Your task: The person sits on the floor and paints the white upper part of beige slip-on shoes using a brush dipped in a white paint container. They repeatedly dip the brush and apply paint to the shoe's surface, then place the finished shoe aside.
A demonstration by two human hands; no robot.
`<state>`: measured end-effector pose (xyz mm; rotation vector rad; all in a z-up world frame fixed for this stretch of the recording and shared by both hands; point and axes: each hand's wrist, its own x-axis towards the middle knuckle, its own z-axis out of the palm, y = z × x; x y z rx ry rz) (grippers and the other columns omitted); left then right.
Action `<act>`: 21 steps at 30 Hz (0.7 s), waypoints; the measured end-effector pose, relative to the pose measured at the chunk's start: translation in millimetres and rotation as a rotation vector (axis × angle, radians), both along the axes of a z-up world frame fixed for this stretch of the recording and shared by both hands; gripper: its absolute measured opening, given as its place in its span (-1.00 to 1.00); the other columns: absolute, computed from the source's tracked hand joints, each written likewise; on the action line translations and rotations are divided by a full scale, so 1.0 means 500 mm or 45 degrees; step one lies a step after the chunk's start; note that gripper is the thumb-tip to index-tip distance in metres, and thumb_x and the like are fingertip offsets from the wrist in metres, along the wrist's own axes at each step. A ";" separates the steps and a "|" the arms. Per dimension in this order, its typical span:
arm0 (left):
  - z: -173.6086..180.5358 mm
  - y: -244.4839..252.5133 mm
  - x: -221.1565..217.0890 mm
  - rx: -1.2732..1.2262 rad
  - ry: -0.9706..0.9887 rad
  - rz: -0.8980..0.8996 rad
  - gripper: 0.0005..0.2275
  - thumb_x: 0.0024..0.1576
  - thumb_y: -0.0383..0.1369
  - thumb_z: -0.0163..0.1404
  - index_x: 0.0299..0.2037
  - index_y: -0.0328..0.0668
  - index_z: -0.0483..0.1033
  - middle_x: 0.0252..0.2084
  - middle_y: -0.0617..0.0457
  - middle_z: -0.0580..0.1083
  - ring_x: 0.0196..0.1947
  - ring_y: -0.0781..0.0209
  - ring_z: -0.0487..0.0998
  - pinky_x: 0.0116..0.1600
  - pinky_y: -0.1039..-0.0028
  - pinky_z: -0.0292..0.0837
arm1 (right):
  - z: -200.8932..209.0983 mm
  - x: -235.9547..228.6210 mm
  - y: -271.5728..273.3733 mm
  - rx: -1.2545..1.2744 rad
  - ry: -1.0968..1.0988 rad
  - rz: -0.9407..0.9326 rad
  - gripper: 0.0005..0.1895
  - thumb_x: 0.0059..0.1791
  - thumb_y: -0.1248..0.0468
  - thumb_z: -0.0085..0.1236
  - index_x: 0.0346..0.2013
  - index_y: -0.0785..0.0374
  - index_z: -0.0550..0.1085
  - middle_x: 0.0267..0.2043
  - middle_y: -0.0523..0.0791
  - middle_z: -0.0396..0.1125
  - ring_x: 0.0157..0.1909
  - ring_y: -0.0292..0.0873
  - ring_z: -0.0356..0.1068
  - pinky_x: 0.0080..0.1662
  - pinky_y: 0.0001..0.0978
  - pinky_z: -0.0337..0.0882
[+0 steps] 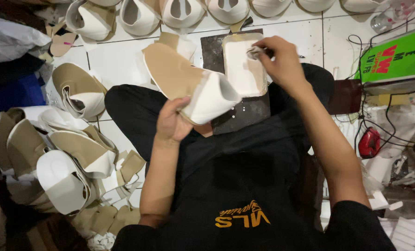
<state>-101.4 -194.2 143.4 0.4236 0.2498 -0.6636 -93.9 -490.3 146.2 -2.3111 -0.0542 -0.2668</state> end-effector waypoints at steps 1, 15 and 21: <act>0.005 0.013 0.007 0.033 -0.001 0.077 -0.58 -0.02 -0.59 -0.03 0.11 -0.37 0.35 0.02 -0.15 0.46 0.02 -0.06 0.49 0.15 0.09 0.39 | -0.037 0.017 -0.010 -0.125 0.064 0.087 -0.77 -0.09 0.46 0.07 -0.13 0.29 0.48 -0.25 -0.03 0.37 -0.33 -0.05 0.31 -0.21 -0.27 0.27; -0.006 0.043 -0.006 0.183 -0.374 -0.037 -0.43 0.08 -0.55 0.02 0.29 -0.41 0.05 0.20 -0.29 0.29 0.20 -0.07 0.32 0.30 0.10 0.23 | -0.017 -0.013 0.047 -0.529 -0.222 -0.015 -0.89 -0.04 0.27 0.25 -0.33 0.21 0.49 -0.34 -0.12 0.30 -0.28 -0.03 0.23 -0.29 -0.24 0.21; -0.028 0.020 0.024 0.459 -0.542 -0.013 -0.49 -0.08 -0.68 0.11 0.13 -0.40 0.29 -0.02 -0.24 0.45 -0.04 -0.02 0.48 -0.01 0.05 0.46 | -0.093 -0.123 0.048 -0.419 0.023 0.000 -0.80 -0.14 0.26 0.24 -0.26 0.17 0.47 -0.38 -0.07 0.35 -0.26 0.02 0.35 -0.15 -0.18 0.33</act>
